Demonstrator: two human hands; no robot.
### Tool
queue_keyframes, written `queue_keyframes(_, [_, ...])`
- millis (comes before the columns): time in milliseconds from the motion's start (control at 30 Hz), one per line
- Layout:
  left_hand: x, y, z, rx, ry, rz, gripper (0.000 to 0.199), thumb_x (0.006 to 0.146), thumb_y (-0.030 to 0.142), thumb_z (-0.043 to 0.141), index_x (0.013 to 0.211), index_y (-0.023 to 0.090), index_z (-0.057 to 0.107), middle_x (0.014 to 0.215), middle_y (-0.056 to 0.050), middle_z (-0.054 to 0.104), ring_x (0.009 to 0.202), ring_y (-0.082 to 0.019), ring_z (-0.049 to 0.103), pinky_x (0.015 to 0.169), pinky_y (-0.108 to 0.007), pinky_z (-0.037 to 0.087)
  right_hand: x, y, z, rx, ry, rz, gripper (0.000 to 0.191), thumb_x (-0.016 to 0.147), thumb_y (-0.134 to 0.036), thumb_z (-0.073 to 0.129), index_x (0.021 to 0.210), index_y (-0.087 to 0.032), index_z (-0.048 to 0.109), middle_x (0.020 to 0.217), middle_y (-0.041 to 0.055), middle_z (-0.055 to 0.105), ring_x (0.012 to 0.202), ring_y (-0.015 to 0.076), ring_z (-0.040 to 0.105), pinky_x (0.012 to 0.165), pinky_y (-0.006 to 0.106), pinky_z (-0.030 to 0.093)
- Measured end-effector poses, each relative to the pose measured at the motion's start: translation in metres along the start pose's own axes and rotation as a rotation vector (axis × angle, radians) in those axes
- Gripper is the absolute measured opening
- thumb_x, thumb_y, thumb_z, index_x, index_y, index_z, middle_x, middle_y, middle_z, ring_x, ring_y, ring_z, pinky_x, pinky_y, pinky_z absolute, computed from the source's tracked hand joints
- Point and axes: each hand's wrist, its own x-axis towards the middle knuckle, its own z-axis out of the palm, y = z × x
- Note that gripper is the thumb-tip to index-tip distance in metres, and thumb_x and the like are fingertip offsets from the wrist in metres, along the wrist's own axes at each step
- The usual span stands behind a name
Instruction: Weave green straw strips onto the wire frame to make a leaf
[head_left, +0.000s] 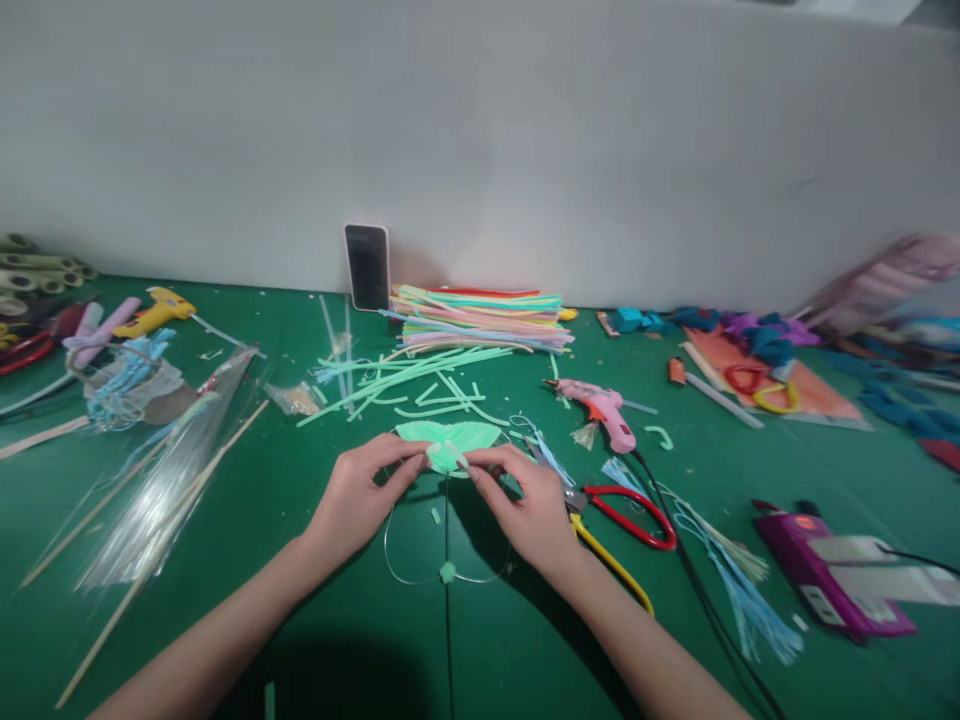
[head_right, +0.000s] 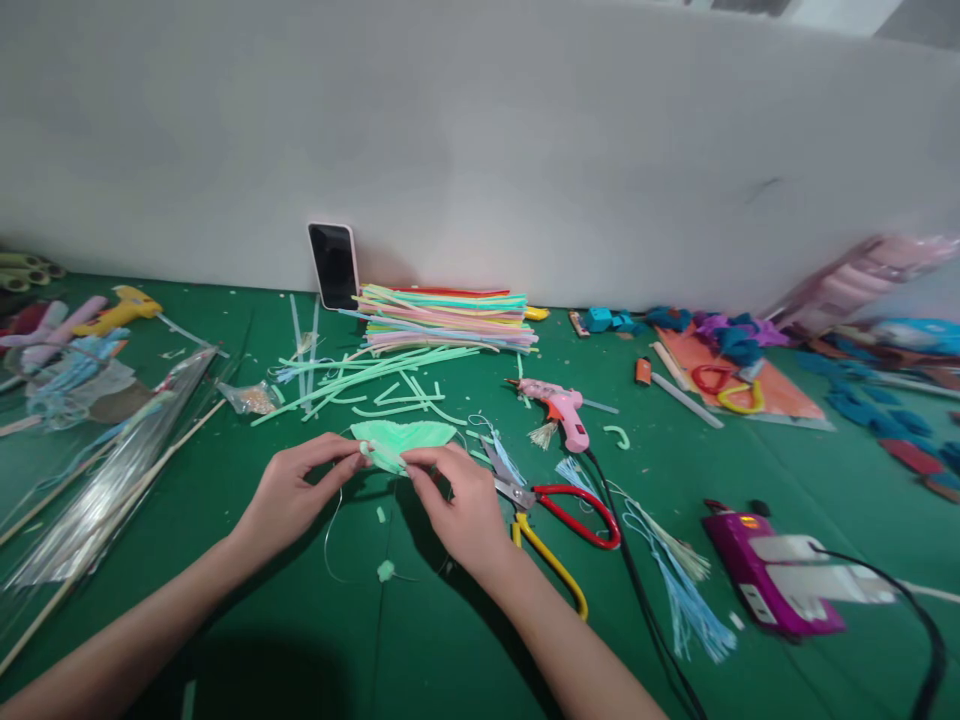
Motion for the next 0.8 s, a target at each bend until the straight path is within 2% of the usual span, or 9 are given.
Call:
queue_keyframes(200, [-0.001,0.003,0.002,-0.015,0.013,-0.026,0.026,0.092,0.037,0.056,0.101,0.023,0.076,0.092,-0.004,0.075,0.085,-0.020,0.068,0.076,-0.029,0.051,0.000,-0.002,0.005,0.058,-0.025,-0.046,0.014,0.090,-0.017,0.059,0.095,-0.025,0.071,0.088,0.0010,0.074,0.081,0.0168,0.066,0.077,0.030,0.052])
queue_keyframes(400, [0.000,-0.002,0.003,-0.035,0.091,-0.119,0.024,0.089,0.036,0.060,0.096,0.020,0.076,0.093,-0.005,0.077,0.084,-0.021,0.069,0.076,-0.030,0.052,-0.001,-0.003,0.008,0.051,-0.044,-0.080,0.014,0.091,-0.018,0.059,0.094,-0.025,0.070,0.088,0.0011,0.073,0.084,0.0171,0.066,0.078,0.031,0.051])
queue_keyframes(600, [-0.006,0.014,0.008,0.006,-0.031,0.050,0.019,0.089,0.023,0.058,0.097,0.022,0.075,0.090,-0.004,0.075,0.083,-0.019,0.067,0.076,-0.030,0.051,-0.003,-0.002,0.009,0.031,-0.013,-0.008,0.013,0.092,-0.023,0.059,0.101,-0.024,0.067,0.093,0.0030,0.073,0.084,0.0181,0.067,0.076,0.031,0.053])
queue_keyframes(800, [-0.012,0.022,0.009,0.098,-0.036,0.107,0.022,0.090,0.033,0.061,0.107,0.025,0.074,0.090,-0.004,0.075,0.082,-0.019,0.065,0.072,-0.030,0.050,-0.004,0.001,0.008,0.019,-0.017,-0.034,0.017,0.091,-0.020,0.058,0.106,-0.024,0.064,0.100,0.0044,0.072,0.083,0.0174,0.067,0.077,0.030,0.054])
